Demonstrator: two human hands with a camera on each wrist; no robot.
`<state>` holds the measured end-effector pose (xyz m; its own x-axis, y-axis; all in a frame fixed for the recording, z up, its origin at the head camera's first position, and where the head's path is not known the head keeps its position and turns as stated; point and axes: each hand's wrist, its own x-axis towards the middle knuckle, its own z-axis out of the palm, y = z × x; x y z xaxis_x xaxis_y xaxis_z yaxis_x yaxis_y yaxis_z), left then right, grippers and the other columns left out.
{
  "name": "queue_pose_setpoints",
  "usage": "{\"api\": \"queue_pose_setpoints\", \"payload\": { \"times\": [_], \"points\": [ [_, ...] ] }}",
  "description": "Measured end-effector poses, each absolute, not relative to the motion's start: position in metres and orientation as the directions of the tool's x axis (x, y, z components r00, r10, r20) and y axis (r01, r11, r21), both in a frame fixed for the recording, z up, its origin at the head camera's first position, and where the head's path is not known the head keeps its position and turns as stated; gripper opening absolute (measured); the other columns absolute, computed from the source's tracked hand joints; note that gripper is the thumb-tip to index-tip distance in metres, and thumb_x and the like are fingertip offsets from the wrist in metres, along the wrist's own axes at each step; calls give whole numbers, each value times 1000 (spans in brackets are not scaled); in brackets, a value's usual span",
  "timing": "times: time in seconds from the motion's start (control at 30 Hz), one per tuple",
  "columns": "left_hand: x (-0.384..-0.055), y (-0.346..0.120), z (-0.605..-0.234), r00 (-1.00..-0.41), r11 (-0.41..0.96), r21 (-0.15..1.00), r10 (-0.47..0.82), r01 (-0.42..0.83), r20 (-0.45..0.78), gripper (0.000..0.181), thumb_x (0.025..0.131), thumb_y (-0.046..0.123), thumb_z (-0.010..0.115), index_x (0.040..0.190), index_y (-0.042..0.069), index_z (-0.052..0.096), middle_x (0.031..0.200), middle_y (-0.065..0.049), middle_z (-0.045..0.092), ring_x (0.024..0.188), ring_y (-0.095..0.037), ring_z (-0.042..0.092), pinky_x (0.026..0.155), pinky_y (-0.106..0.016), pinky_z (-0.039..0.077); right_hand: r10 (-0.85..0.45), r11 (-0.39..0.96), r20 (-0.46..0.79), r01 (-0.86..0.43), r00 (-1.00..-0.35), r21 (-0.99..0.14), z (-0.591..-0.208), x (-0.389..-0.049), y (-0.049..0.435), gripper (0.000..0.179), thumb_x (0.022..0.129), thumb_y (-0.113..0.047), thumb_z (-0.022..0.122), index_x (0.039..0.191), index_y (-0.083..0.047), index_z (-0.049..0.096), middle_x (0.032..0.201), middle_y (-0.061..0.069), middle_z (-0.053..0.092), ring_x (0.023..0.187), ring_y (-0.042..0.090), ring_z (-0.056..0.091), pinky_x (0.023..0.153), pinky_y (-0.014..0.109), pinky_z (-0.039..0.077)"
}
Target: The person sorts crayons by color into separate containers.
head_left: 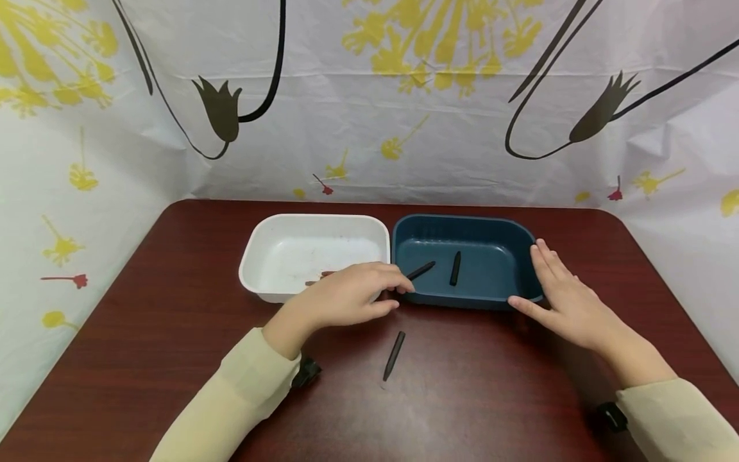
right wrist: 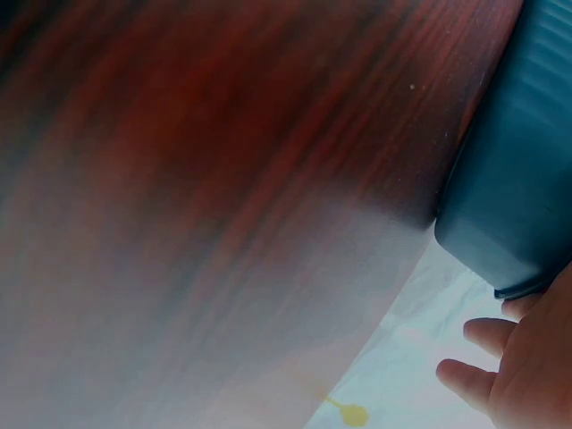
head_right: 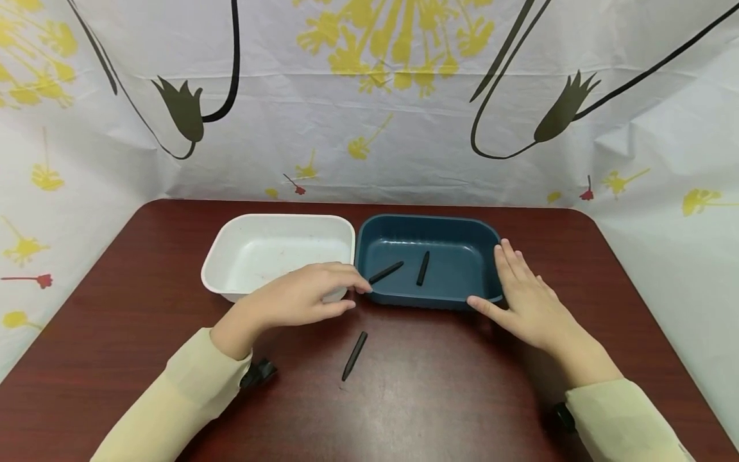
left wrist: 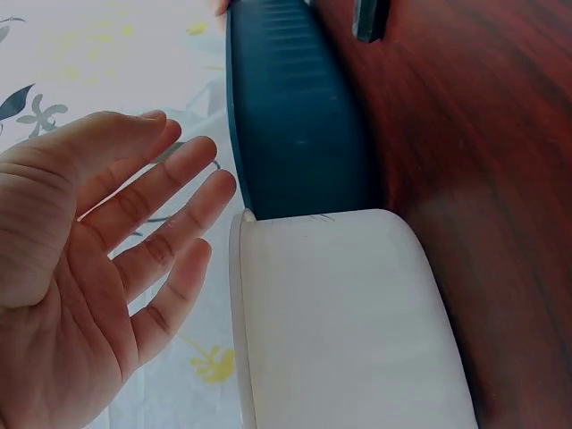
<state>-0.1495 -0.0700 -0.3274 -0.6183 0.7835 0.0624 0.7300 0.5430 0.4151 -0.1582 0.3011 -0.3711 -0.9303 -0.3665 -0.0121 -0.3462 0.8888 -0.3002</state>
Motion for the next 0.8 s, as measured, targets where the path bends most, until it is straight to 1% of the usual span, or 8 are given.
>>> {"api": "queue_pose_setpoints", "payload": {
  "times": [0.17, 0.3, 0.5, 0.57, 0.73, 0.8],
  "points": [
    [-143, -72, -329, -597, 542, 381, 802, 749, 32, 28, 91, 21, 55, 119, 19, 60, 116, 8, 58, 110, -5, 51, 97, -24, 42, -379, 881, 1, -361, -926, -306, -372, -158, 302, 95, 87, -52, 55, 149, -11, -3, 157, 7, -6, 143, 32, 0, 99, 70, 20],
    [-138, -75, -331, -578, 528, 382, 815, 759, 22, 29, 90, 22, 57, 118, 18, 60, 117, 8, 58, 110, -6, 51, 97, -24, 41, -384, 872, 8, -366, -923, -325, -372, -158, 304, 94, 86, -49, 57, 149, -10, -1, 157, 6, -6, 143, 33, -4, 103, 68, 15],
    [-133, -76, -334, -547, 503, 406, 837, 763, -9, 31, 88, 21, 59, 119, 15, 60, 117, 6, 59, 108, -8, 53, 97, -25, 42, -381, 874, -7, -358, -924, -328, -370, -158, 304, 95, 86, -49, 57, 149, -11, -2, 156, 4, -9, 143, 33, -8, 97, 73, 16],
    [-133, -75, -335, -531, 492, 424, 847, 760, -31, 32, 88, 21, 61, 120, 15, 60, 117, 6, 59, 107, -7, 53, 95, -24, 43, -385, 872, -10, -360, -923, -332, -370, -158, 304, 94, 86, -49, 57, 149, -11, -2, 156, 4, -9, 143, 32, -9, 99, 72, 15],
    [-136, -73, -343, -459, 433, 473, 886, 767, -67, 32, 87, 18, 63, 119, 14, 61, 114, 5, 59, 102, -8, 56, 90, -20, 44, -389, 868, -15, -361, -921, -340, -371, -159, 305, 94, 87, -48, 57, 149, -11, -2, 156, 4, -9, 143, 31, -10, 103, 69, 10],
    [-137, -72, -346, -439, 421, 484, 895, 767, -83, 33, 86, 18, 64, 118, 14, 61, 112, 4, 60, 99, -9, 56, 88, -19, 44, -386, 869, -16, -358, -922, -342, -371, -159, 305, 94, 87, -48, 57, 149, -11, -2, 156, 4, -9, 143, 31, -8, 104, 68, 11]
  ]
}}
